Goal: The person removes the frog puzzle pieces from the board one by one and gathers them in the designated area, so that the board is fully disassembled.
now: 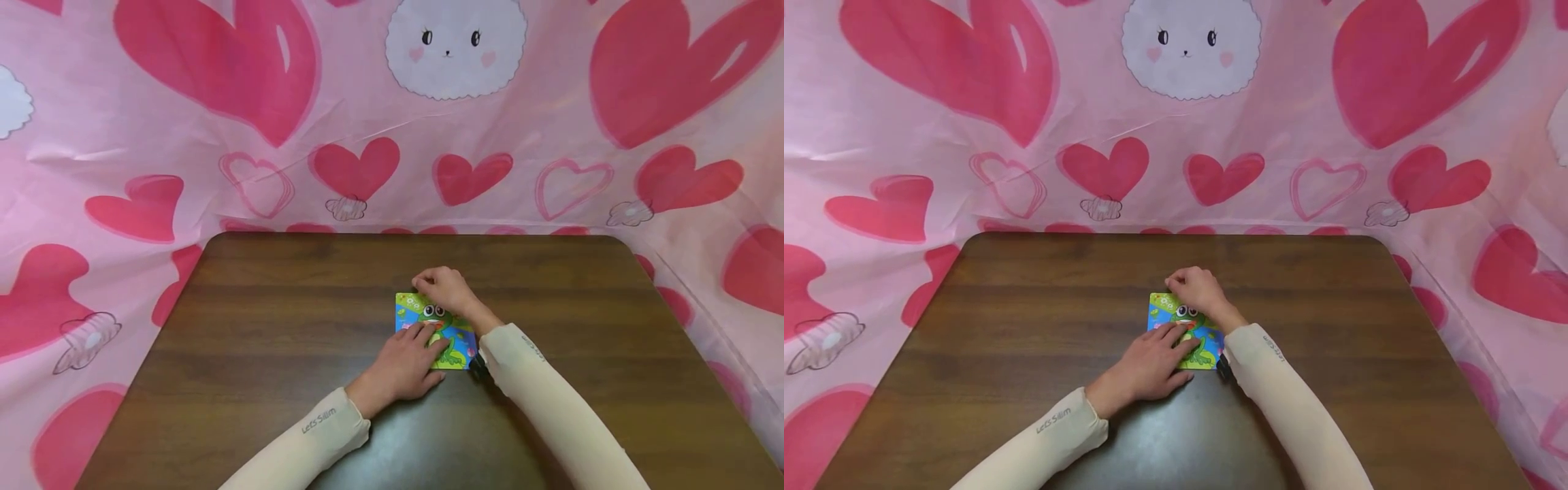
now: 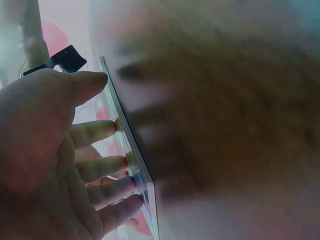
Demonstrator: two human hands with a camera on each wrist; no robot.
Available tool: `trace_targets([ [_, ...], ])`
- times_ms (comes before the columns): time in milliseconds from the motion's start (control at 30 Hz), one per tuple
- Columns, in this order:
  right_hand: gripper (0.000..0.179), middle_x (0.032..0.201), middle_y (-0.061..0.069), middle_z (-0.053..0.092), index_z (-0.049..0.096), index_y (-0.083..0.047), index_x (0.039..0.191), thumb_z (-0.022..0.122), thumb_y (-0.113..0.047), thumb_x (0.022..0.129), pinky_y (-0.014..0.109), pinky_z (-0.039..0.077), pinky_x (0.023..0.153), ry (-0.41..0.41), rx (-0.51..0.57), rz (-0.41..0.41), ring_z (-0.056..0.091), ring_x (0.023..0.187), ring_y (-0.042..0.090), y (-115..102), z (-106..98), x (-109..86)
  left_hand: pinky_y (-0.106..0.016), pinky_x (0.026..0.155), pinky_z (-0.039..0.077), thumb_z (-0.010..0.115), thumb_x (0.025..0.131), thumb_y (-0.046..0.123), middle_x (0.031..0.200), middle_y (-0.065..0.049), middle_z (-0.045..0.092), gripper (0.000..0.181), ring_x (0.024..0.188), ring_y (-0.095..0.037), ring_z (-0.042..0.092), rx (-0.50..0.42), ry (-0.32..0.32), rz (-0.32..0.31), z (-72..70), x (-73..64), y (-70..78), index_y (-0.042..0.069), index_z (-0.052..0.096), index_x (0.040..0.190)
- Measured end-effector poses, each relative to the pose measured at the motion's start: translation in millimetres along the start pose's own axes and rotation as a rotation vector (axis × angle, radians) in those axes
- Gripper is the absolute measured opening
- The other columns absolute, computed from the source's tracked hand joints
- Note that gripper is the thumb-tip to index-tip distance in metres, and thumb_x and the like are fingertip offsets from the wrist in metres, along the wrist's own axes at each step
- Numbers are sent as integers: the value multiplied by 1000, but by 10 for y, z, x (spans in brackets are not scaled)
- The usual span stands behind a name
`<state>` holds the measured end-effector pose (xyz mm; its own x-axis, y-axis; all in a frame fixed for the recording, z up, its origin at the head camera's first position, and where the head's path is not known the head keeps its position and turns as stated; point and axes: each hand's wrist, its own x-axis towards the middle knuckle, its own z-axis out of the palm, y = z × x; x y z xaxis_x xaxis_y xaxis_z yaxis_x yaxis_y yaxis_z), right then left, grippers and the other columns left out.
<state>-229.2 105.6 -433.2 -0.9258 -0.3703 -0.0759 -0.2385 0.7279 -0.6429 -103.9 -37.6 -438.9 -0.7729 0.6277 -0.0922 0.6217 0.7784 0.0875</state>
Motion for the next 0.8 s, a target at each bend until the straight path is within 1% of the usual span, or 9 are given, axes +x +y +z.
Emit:
trace_targets([
  [67,31,97,3,78,76,-12,117,57,-32,104,37,55,82,-11,20,17,69,84,16,-1,31,-10,-42,116,39,56,99,53,156,-3,44,57,143,-23,42,4,-10,2,7,-7,1,26,48,149],
  [233,31,94,2,78,77,-12,115,57,-33,103,37,55,82,9,34,36,69,83,15,-31,85,-15,-43,116,39,57,99,53,156,-3,43,57,143,-24,42,-4,-6,3,23,-15,-8,27,48,149],
  [533,30,90,-1,78,77,-13,113,59,-34,103,36,54,80,8,-14,49,66,76,12,-102,100,12,-41,116,40,59,99,51,156,-3,44,56,142,-23,42,2,28,5,35,-29,-24,26,49,148],
  [667,29,99,1,77,78,-13,111,59,-34,102,34,52,77,5,-51,50,61,72,15,-124,87,9,-41,113,43,60,99,49,154,-2,46,52,140,-22,46,27,52,6,31,-15,-19,28,52,145],
  [733,30,105,2,77,78,-13,111,60,-35,102,32,50,74,-3,-74,50,59,71,15,-132,90,2,-41,111,46,61,99,48,153,-1,48,50,139,-22,48,41,63,6,28,-8,-15,29,53,144],
  [800,30,106,2,77,78,-14,111,60,-36,102,30,48,70,-17,-94,48,58,67,14,-143,92,-6,-41,109,48,62,99,47,152,-1,50,48,138,-22,49,47,75,6,27,-5,-10,29,55,143],
])
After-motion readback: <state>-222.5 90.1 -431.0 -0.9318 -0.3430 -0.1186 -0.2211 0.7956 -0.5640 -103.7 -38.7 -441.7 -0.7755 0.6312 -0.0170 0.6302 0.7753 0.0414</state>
